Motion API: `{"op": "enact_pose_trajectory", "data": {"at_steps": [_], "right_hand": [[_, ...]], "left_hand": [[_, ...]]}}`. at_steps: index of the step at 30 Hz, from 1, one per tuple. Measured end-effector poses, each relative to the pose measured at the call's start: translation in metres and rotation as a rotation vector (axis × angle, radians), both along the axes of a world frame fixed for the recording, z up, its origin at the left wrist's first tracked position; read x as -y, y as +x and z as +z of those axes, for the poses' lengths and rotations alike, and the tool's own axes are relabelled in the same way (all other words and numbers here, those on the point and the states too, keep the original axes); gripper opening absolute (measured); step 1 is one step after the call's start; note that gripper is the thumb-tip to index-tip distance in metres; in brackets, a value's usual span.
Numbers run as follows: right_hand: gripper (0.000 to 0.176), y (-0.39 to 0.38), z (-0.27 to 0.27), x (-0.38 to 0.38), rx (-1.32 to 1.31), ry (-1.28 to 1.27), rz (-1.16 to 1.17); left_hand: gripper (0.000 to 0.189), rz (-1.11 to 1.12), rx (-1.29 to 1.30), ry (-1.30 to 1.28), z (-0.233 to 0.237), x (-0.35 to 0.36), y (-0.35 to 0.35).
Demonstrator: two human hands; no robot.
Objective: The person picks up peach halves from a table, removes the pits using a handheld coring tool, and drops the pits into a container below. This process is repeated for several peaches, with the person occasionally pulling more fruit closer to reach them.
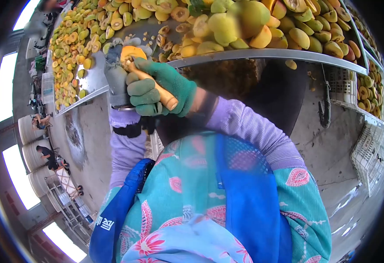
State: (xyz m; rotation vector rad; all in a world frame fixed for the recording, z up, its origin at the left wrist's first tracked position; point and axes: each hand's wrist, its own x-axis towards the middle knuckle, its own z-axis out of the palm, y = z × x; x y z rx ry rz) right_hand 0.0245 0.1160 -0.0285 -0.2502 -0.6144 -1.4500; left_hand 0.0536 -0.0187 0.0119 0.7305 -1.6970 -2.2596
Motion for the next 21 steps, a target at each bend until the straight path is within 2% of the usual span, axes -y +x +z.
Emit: {"op": "enact_pose_trajectory", "data": {"at_steps": [1,4,5,8,9,12,13,16,17,18,20,21], "right_hand": [[0.034,-0.002,0.001,-0.003,-0.094,0.12,0.01],[0.037,0.007,0.013,-0.008,-0.221,0.269,0.016],[0.037,0.01,0.01,-0.005,-0.265,0.26,-0.009],[0.036,0.017,0.018,-0.013,-0.476,0.421,-0.196],[0.036,0.021,0.009,-0.009,-0.443,0.44,-0.209],[0.036,0.011,0.001,-0.004,-0.114,0.202,-0.026],[0.036,0.009,-0.001,0.0,-0.003,0.096,0.033],[0.035,0.009,0.005,-0.006,-0.148,0.241,0.027],[0.036,0.011,0.009,-0.007,-0.297,0.265,-0.031],[0.04,0.014,0.037,-0.015,-0.788,0.637,-0.157],[0.041,0.016,0.047,-0.022,-0.823,0.598,-0.206],[0.039,0.017,0.047,-0.029,-0.79,0.606,-0.183]], "left_hand": [[0.045,0.061,-0.008,-0.09,0.008,-0.017,0.005],[0.045,0.182,-0.007,0.06,0.017,-0.024,0.022],[0.041,0.117,0.014,-0.008,0.022,-0.021,0.024],[0.038,-0.133,-0.247,-0.885,0.01,-0.001,0.017],[0.04,-0.192,-0.115,-0.904,0.01,0.001,0.018],[0.04,-0.137,0.019,-0.048,0.008,0.001,0.009],[0.041,-0.119,0.061,-0.001,0.02,-0.012,0.013],[0.039,0.075,0.017,0.172,0.008,-0.01,0.024],[0.049,0.055,-0.015,0.313,-0.022,0.02,0.029],[0.043,0.048,-0.053,0.333,-0.027,0.026,0.041],[0.032,0.027,-0.141,0.352,-0.024,0.03,0.062],[0.033,0.011,-0.155,0.093,-0.018,0.033,0.074]]}}
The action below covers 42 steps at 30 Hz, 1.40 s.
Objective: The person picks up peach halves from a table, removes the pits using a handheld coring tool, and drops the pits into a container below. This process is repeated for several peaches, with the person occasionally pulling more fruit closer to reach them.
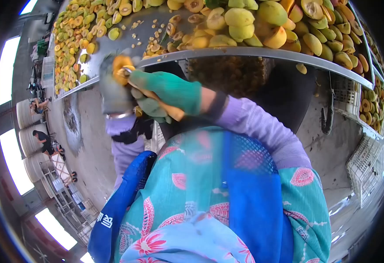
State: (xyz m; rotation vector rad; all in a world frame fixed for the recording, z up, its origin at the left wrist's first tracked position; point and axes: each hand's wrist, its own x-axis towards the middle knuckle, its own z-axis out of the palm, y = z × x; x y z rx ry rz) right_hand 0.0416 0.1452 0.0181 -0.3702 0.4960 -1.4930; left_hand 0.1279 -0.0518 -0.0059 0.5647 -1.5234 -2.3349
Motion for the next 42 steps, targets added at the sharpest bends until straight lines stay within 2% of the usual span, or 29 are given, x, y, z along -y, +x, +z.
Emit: {"op": "enact_pose_trajectory", "data": {"at_steps": [1,3,4,5,6,7,8,10,13,15,16,19,20,22,23,24,26,27,30,33,35,37,38,39,41,42], "right_hand": [[0.038,-0.003,-0.003,-0.011,0.032,0.014,-0.006],[0.037,-0.017,-0.014,-0.03,0.089,0.075,-0.106],[0.037,-0.024,-0.024,-0.039,0.118,0.128,-0.188],[0.038,-0.026,-0.036,-0.046,0.152,0.188,-0.254],[0.038,-0.035,-0.047,-0.044,0.389,0.356,-0.3],[0.037,-0.036,-0.051,-0.051,0.293,0.359,-0.325],[0.037,-0.035,-0.042,-0.059,0.192,0.369,-0.332],[0.038,-0.031,-0.036,-0.071,0.081,0.309,-0.379],[0.04,-0.027,-0.034,-0.075,0.103,0.605,-0.652],[0.042,-0.026,-0.035,-0.083,-0.019,0.625,-0.673],[0.043,-0.025,-0.037,-0.085,-0.074,0.63,-0.676],[0.038,-0.024,-0.045,-0.077,-0.23,0.565,-0.795],[0.038,-0.024,-0.043,-0.079,-0.158,0.593,-0.706],[0.039,-0.031,-0.033,-0.081,-0.01,0.632,-0.546],[0.039,-0.03,-0.037,-0.075,-0.323,0.617,-0.69],[0.04,-0.026,-0.042,-0.064,-0.639,0.594,-0.817],[0.039,-0.025,-0.054,-0.048,-1.198,0.582,-0.972],[0.039,-0.025,-0.055,-0.043,-1.247,0.556,-0.965],[0.037,-0.025,-0.051,-0.033,-1.384,0.51,-0.975],[0.035,-0.026,-0.06,-0.026,-1.503,0.543,-1.008],[0.033,-0.024,-0.066,-0.024,-1.569,0.594,-0.936],[0.033,-0.019,-0.058,-0.028,-1.416,0.653,-0.865],[0.033,-0.017,-0.054,-0.029,-1.339,0.677,-0.829],[0.033,-0.016,-0.057,-0.026,-1.305,0.644,-0.888],[0.033,-0.013,-0.067,-0.019,-1.228,0.577,-0.999],[0.033,-0.016,-0.072,-0.018,-1.25,0.559,-0.996]], "left_hand": [[0.033,0.032,0.001,-0.258,0.006,0.004,0.012],[0.032,0.022,0.414,-0.481,-0.004,0.078,0.041],[0.031,0.146,0.872,-1.025,-0.004,0.088,0.031],[0.032,0.12,0.745,-1.377,-0.015,0.087,0.028],[0.033,0.106,0.576,-1.722,-0.014,0.076,0.013],[0.034,0.101,0.371,-2.055,-0.011,0.065,-0.004],[0.038,0.066,0.486,-1.508,0.008,0.022,-0.046],[0.046,-0.185,0.185,-1.218,0.024,-0.041,-0.106],[0.047,-0.503,-0.041,-1.524,0.0,-0.078,-0.181],[0.048,-0.735,-0.12,-1.701,-0.019,-0.083,-0.206],[0.048,-0.723,-0.137,-1.759,-0.011,-0.083,-0.203],[0.051,-0.76,0.138,-1.832,-0.005,-0.075,-0.191],[0.049,-0.644,0.16,-1.792,-0.003,-0.074,-0.182],[0.044,-0.422,0.226,-1.381,0.003,-0.064,-0.159],[0.042,-0.314,0.26,-1.166,0.001,-0.059,-0.145],[0.031,-0.266,0.186,-0.712,-0.006,-0.056,-0.133],[0.031,-0.259,-0.113,-1.225,-0.009,-0.057,-0.113],[0.033,-0.252,-0.278,-1.478,-0.01,-0.057,-0.108],[0.029,-0.157,-0.157,-1.05,-0.019,-0.07,-0.1],[0.026,-0.078,-0.123,-1.061,-0.017,-0.082,-0.097],[0.021,-0.033,-0.127,-1.369,-0.018,-0.082,-0.096],[0.019,0.013,-0.128,-0.772,-0.017,-0.093,-0.099],[0.02,0.039,-0.127,-0.671,-0.019,-0.096,-0.101],[0.023,0.069,-0.129,-0.569,-0.021,-0.099,-0.103],[0.03,0.135,-0.128,-0.757,-0.027,-0.101,-0.105],[0.033,0.211,-0.178,-0.758,-0.027,-0.107,-0.107]]}}
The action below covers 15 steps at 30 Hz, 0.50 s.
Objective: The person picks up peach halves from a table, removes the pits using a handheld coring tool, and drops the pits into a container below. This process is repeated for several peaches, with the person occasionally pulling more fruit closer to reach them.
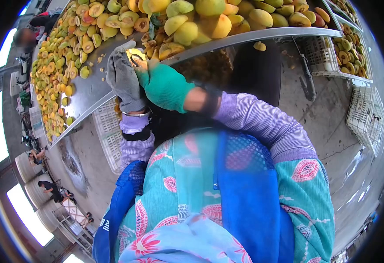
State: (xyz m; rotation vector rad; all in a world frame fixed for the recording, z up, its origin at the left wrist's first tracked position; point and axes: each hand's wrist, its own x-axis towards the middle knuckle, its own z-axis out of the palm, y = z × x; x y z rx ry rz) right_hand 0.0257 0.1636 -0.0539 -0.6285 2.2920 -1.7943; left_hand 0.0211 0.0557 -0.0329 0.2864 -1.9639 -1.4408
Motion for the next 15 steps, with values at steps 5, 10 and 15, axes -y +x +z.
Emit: {"op": "enact_pose_trajectory", "data": {"at_steps": [5,10,15], "right_hand": [[0.032,-0.01,0.003,-0.007,0.129,0.105,0.117],[0.041,0.002,0.011,-0.002,0.331,-0.086,0.112],[0.046,-0.003,0.001,-0.005,0.235,-0.079,0.122]], "left_hand": [[0.032,0.061,0.11,-0.109,0.005,-0.004,0.007],[0.032,-0.053,0.118,-0.241,0.011,0.005,0.002],[0.024,-0.198,0.129,-0.342,0.019,0.003,0.0]]}}
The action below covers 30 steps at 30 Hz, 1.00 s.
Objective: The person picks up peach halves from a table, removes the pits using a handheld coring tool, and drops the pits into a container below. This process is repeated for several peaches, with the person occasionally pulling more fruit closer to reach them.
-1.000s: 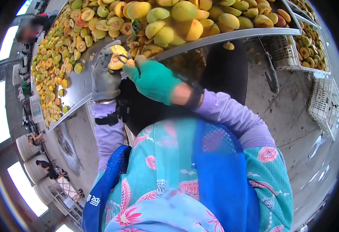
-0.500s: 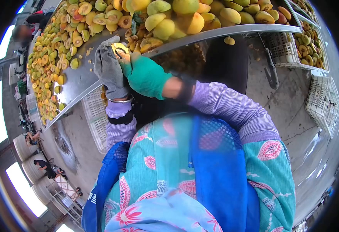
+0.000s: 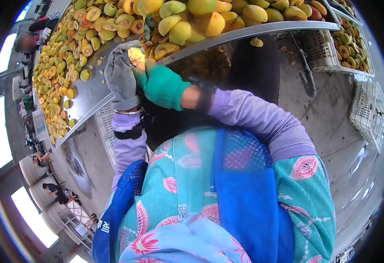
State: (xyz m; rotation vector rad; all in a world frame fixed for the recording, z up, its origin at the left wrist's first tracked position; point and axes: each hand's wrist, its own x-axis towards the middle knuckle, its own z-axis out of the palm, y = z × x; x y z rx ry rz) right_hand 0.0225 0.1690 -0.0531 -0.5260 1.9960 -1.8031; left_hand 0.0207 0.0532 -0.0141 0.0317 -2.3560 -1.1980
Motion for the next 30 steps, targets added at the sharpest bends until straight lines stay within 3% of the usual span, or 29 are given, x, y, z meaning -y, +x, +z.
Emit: {"op": "enact_pose_trajectory", "data": {"at_steps": [2,4,7,8,9,10,13,15,17,18,20,22,23,25,28,29,30], "right_hand": [[0.047,-0.002,0.007,-0.003,0.091,0.002,0.083],[0.048,0.0,0.005,-0.008,0.115,0.015,0.19],[0.047,0.004,0.015,-0.003,0.448,-0.076,0.154],[0.046,0.0,0.019,0.002,0.546,-0.113,0.139],[0.048,0.003,-0.004,0.015,0.646,-0.405,0.107],[0.046,-0.006,-0.002,0.016,0.613,-0.337,0.123],[0.041,-0.015,0.003,0.006,0.563,-0.105,0.161],[0.039,-0.016,0.021,0.0,0.816,-0.364,0.181],[0.036,-0.017,0.027,0.006,0.944,-0.527,0.182],[0.036,-0.021,0.031,0.002,0.807,-0.369,0.185],[0.036,-0.026,0.043,-0.014,0.537,-0.046,0.178],[0.037,-0.025,0.04,-0.011,0.803,-0.301,0.25],[0.037,-0.022,0.038,-0.007,0.937,-0.429,0.291],[0.038,-0.012,0.038,-0.002,1.123,-0.665,0.271],[0.037,-0.016,0.028,-0.003,0.767,-0.305,0.269],[0.037,-0.011,0.034,0.0,0.874,-0.369,0.208],[0.035,-0.013,0.032,0.0,1.034,-0.551,0.302]], "left_hand": [[0.021,-0.139,-0.103,-0.344,-0.004,0.022,0.003],[0.021,-0.386,0.172,-0.098,-0.008,0.049,-0.006],[0.015,-0.097,0.317,0.386,-0.003,0.019,-0.003],[0.018,-0.027,0.23,0.409,-0.01,0.014,-0.004],[0.022,0.036,0.141,0.428,-0.023,0.013,-0.005],[0.027,0.101,0.053,0.453,-0.027,0.009,-0.008],[0.029,-0.072,0.205,0.557,-0.026,0.014,-0.012],[0.028,-0.181,0.289,0.674,-0.014,0.017,-0.019],[0.028,-0.241,0.194,0.69,-0.014,0.02,-0.026],[0.028,-0.275,0.156,0.696,-0.015,0.019,-0.028],[0.029,-0.197,0.195,0.459,-0.006,0.01,-0.021],[0.029,-0.1,0.31,0.283,0.003,0.011,-0.018],[0.028,-0.004,0.386,0.604,-0.003,0.012,-0.024],[0.028,-0.103,0.351,0.546,0.002,0.012,-0.02],[0.031,-0.196,0.356,0.57,-0.001,0.016,-0.025],[0.031,-0.291,0.367,0.544,-0.003,0.023,-0.027],[0.031,-0.386,0.378,0.518,-0.005,0.029,-0.03]]}}
